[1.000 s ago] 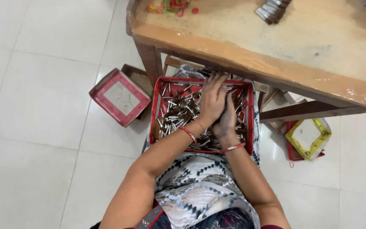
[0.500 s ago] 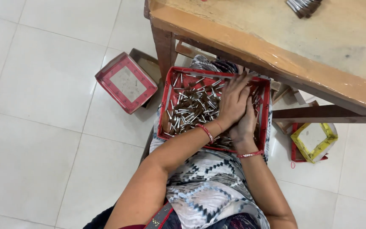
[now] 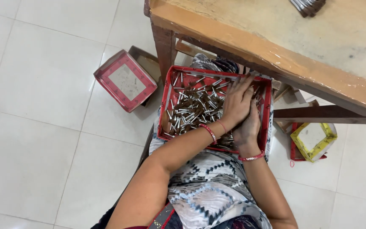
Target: The person sits with a red box on their lap, sorting small silver metal pins. They pick up handfuls of pins, rub them between their palms, and place them into a neat stack on the wooden table.
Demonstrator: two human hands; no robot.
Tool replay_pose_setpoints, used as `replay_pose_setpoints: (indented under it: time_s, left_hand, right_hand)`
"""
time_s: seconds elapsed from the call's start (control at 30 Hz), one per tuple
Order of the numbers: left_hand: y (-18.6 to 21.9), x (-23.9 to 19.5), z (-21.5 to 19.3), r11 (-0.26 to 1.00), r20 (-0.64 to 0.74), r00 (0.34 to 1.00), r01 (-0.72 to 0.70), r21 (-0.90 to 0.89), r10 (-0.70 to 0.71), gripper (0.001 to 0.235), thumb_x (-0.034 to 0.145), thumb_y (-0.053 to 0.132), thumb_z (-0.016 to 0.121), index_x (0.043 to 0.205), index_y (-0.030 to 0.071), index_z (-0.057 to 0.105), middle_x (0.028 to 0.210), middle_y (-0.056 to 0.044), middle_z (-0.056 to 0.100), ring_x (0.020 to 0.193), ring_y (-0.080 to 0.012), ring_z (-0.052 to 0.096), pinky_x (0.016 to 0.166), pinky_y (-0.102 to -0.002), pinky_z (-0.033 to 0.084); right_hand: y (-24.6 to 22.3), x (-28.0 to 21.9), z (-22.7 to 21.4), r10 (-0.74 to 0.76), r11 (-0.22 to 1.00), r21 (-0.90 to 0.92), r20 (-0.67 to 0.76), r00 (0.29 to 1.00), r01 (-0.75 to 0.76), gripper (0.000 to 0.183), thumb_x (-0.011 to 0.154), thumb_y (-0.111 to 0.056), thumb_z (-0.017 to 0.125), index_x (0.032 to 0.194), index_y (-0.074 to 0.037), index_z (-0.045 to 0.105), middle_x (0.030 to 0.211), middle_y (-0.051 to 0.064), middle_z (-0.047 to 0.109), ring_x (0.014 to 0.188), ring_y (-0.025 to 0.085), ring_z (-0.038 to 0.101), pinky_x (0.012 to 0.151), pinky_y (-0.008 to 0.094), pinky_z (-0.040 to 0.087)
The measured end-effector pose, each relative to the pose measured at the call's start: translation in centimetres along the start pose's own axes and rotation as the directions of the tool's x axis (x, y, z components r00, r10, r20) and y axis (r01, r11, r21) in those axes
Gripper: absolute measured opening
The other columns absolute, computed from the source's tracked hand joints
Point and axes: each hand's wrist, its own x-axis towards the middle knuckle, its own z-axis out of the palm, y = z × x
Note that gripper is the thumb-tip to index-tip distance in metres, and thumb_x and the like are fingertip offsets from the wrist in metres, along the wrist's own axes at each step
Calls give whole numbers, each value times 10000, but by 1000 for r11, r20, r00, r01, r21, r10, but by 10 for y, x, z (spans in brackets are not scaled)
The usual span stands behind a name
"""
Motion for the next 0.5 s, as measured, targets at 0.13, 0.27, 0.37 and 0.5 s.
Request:
replay_pose_setpoints:
  time_s: [0.13,0.27,0.37,0.5]
  left_hand:
    - [26,-33,-4,990,176,984,9,-144,17,480,1113,332,450,1558,163,509,1667,-220,348,1576,-470,148,1281,-598,97]
    - [8,-12,-2,999,95,995,5,-37,-1,464,1091,357,430,1507,199,559,1605,-164,505,1585,-378,347,1329,-572,164]
    - [38,-16,-19,993,162,985,80,-88,-65,469,1087,355,432,1506,182,554,1606,-174,469,1556,-397,296,1292,-556,155]
    - [9,18,-30,994,8,999,51,92,-52,476,1078,333,449,1516,180,557,1579,-93,560,1538,-363,400,1310,-507,243]
  right_hand:
    - [19,37,-48,-5,983,179,255,967,-42,661,1067,-499,386,1610,-125,338,1660,120,383,1516,285,402,1248,431,320]
    - [14,23,-26,147,972,169,104,984,-163,619,1071,-467,418,1595,-140,376,1631,92,428,1484,255,424,1248,386,322]
    - [32,48,-46,11,973,223,226,974,-63,621,1072,-484,412,1588,-141,370,1610,101,449,1481,272,439,1248,410,337]
    - [7,15,16,252,943,205,68,965,-261,664,1045,-494,452,1583,-107,408,1588,77,479,1444,246,458,1221,385,346]
